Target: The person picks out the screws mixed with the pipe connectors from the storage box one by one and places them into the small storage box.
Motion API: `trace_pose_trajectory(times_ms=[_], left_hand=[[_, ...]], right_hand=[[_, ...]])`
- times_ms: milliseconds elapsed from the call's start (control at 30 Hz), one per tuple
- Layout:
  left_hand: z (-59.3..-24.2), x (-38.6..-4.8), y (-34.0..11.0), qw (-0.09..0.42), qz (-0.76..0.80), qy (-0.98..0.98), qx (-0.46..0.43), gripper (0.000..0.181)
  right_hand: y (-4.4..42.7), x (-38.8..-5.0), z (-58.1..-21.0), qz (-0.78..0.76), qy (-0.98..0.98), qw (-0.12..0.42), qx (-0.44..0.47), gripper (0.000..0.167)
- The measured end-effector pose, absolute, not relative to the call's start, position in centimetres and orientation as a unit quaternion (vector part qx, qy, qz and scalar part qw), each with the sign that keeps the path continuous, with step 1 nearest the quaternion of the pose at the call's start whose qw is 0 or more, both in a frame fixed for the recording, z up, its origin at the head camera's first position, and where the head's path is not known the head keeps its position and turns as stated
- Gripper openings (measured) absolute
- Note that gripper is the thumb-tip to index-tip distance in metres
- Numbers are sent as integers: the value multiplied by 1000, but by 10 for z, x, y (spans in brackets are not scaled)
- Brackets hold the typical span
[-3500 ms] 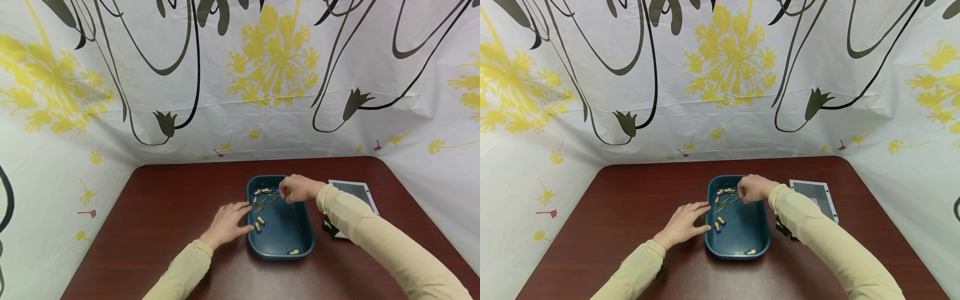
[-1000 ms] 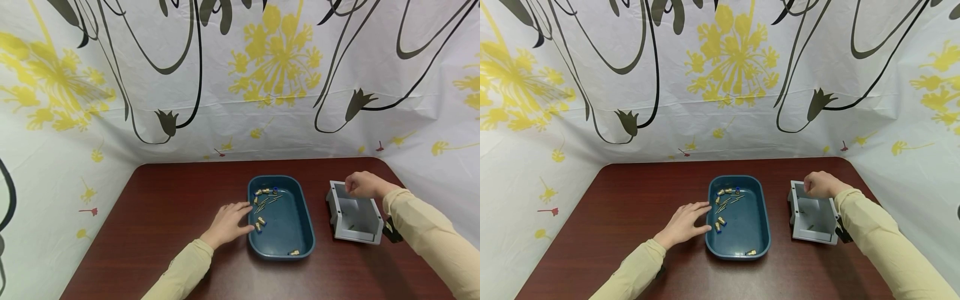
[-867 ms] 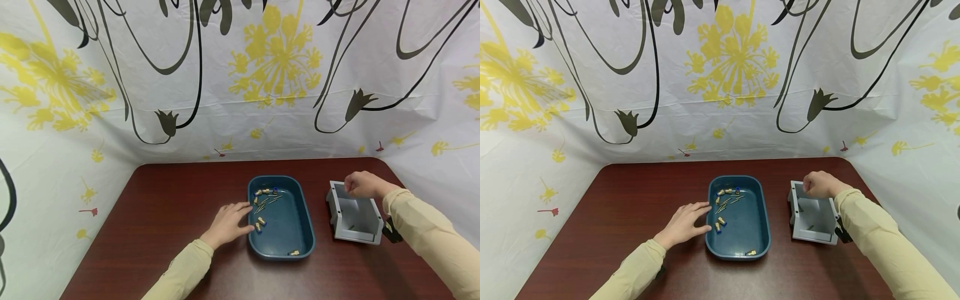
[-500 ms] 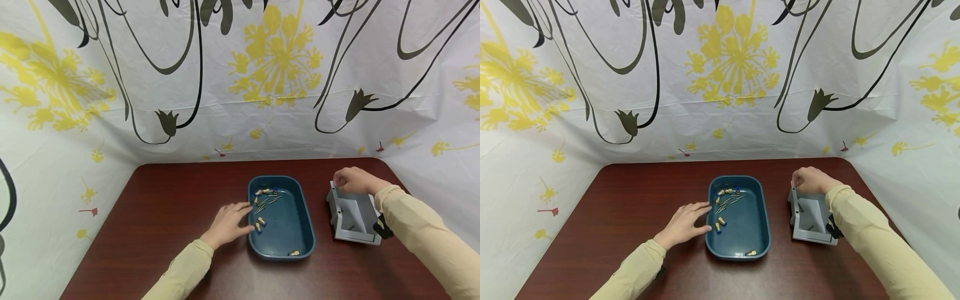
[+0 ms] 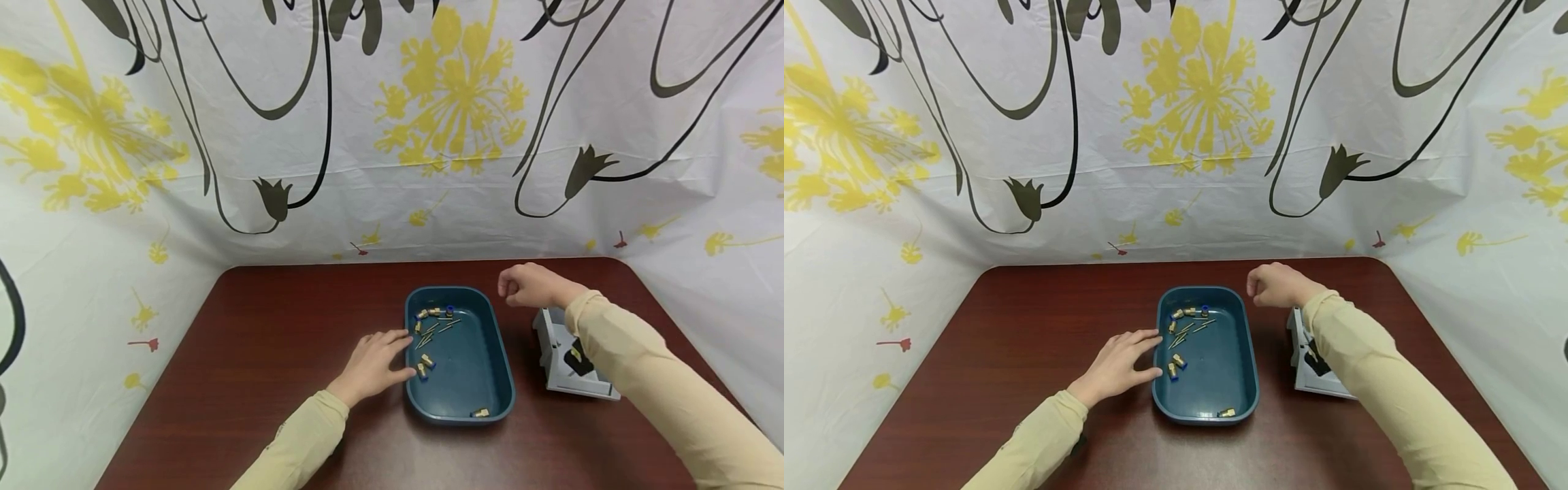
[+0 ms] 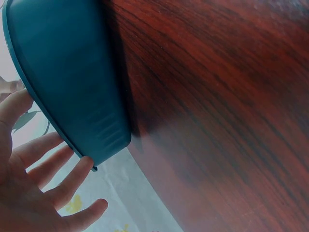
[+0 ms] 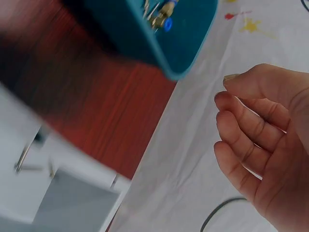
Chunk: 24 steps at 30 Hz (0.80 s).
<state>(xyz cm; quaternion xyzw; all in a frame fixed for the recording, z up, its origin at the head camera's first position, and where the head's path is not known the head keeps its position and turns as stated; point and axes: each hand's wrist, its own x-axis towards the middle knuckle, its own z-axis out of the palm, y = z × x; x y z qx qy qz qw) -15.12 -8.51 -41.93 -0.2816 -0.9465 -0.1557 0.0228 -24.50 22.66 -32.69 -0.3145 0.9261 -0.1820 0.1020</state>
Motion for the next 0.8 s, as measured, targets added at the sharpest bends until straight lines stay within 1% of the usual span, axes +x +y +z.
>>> trace_pose_trajectory(times_ms=[67,200,267,533,800], left_hand=[[-419,-151,-85,22,-156,-947,-281,58],[-420,-151,-86,22,-156,-946,-282,58],[-419,-151,-86,21,-156,-946,-282,58],[-420,-152,-86,18,-157,-947,-279,58],[-418,-150,-86,20,-154,-947,-280,57]], right_hand=[[216,-246,-328,-188,918,95,-336,12],[194,-248,-329,-194,908,111,-355,10],[183,-250,-330,-190,909,128,-349,10],[148,-254,-347,-183,906,161,-346,8],[128,-257,-374,-188,905,177,-337,9]])
